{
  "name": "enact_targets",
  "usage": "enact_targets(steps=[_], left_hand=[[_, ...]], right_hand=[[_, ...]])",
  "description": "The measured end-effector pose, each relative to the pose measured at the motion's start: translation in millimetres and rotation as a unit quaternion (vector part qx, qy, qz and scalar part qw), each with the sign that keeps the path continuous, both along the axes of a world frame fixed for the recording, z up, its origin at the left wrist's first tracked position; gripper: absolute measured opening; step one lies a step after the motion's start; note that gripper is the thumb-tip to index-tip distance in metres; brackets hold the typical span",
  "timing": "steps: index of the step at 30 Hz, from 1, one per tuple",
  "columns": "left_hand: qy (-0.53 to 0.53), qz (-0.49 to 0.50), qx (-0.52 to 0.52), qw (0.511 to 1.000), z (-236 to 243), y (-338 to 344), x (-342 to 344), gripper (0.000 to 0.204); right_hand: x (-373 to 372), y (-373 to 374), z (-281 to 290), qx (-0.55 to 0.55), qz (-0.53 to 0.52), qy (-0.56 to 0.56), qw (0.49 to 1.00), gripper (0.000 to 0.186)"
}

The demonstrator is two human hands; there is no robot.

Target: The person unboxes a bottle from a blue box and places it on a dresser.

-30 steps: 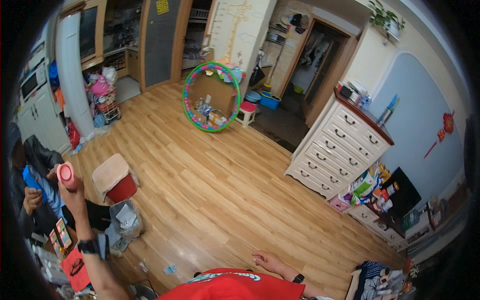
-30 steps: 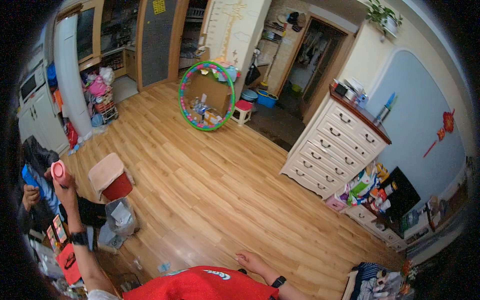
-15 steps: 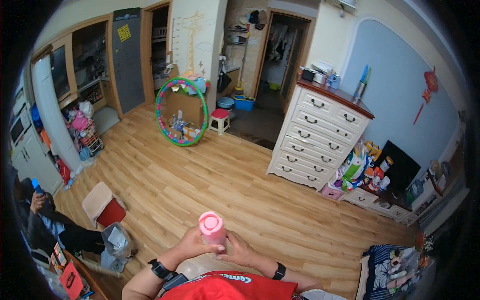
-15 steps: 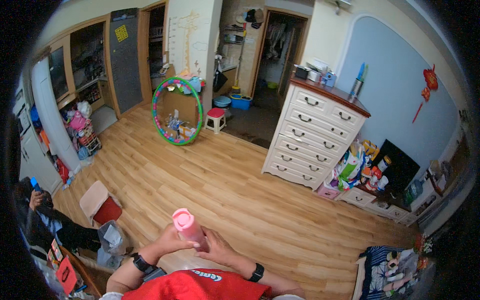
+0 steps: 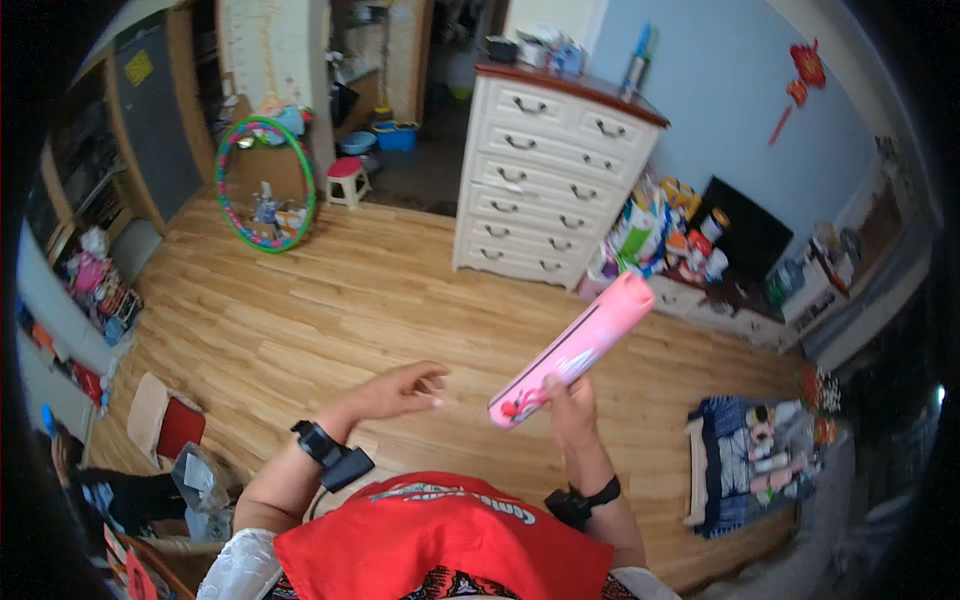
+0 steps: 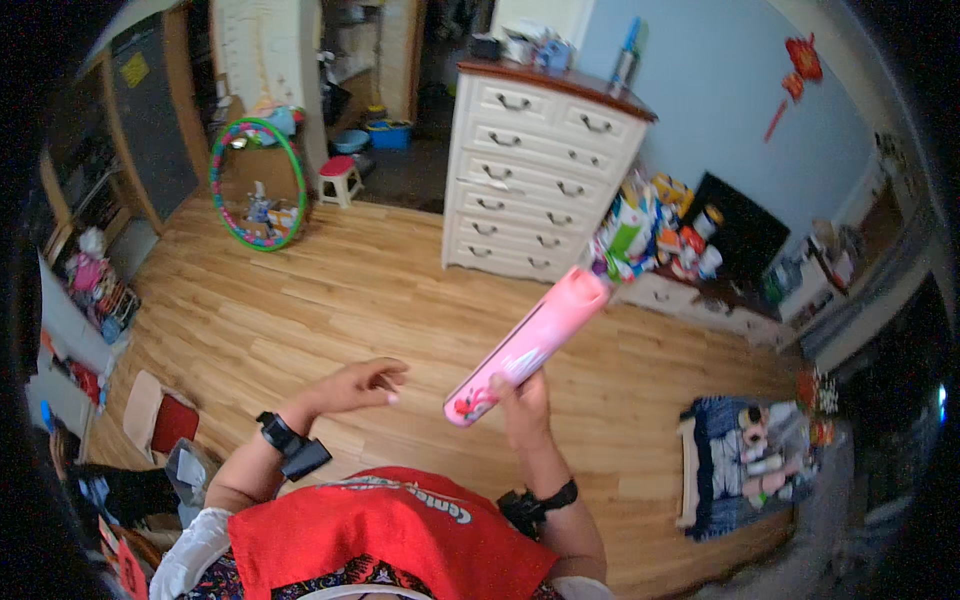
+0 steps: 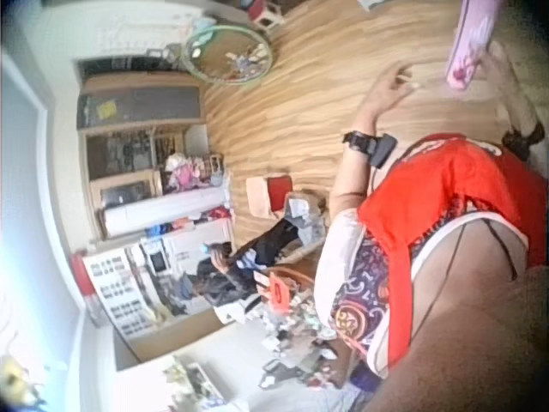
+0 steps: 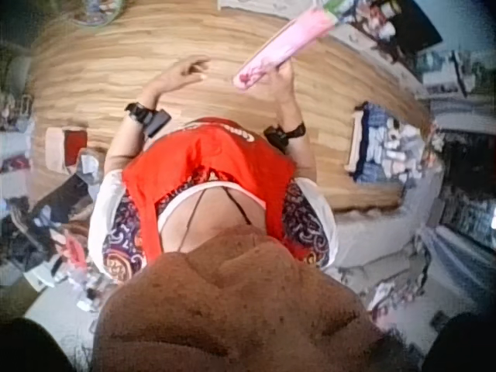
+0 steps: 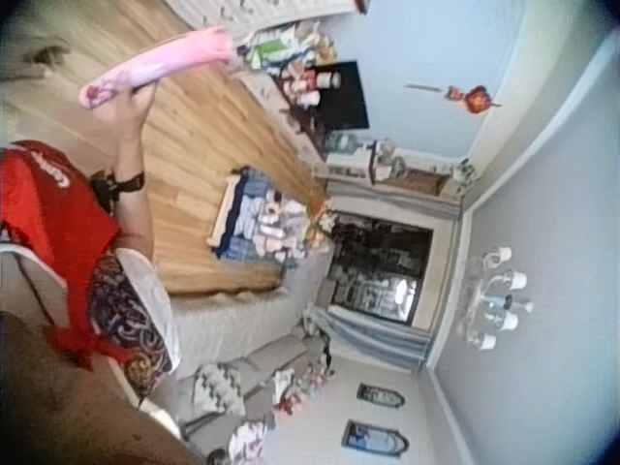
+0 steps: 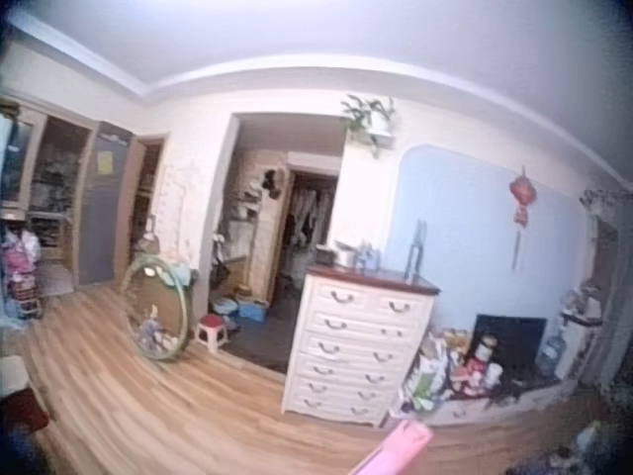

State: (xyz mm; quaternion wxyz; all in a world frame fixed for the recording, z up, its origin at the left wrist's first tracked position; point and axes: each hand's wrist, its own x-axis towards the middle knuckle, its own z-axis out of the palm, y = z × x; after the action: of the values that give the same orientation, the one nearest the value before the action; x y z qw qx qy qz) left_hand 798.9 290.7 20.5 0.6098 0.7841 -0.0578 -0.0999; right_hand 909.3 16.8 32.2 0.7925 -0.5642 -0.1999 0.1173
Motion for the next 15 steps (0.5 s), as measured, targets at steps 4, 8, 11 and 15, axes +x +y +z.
enact_targets(steps=[4, 8, 11, 15], left_hand=[[0.105, 0.153, -0.027, 0.982, -80.2, 52.0, -3.8, 0.041], [0.210, 0.477, -0.264, 0.811, -208.1, 110.6, -70.6, 0.018], [0.386, 0.432, -0.336, 0.742, -369.0, 190.1, -185.7, 0.030], [0.492, 0.571, -0.224, 0.618, -347.5, 162.0, -171.5, 0.025]], right_hand=[[25.0, -39.3, 16.2, 0.112, -0.033, 0.055, 0.992, 0.051], [52.0, -56.3, 13.6, 0.145, -0.012, 0.089, 0.985, 0.060], [85.3, -55.2, 0.1, 0.177, -0.002, 0.171, 0.969, 0.061], [150.0, -28.5, -4.0, 0.143, 0.029, 0.218, 0.965, 0.069]])
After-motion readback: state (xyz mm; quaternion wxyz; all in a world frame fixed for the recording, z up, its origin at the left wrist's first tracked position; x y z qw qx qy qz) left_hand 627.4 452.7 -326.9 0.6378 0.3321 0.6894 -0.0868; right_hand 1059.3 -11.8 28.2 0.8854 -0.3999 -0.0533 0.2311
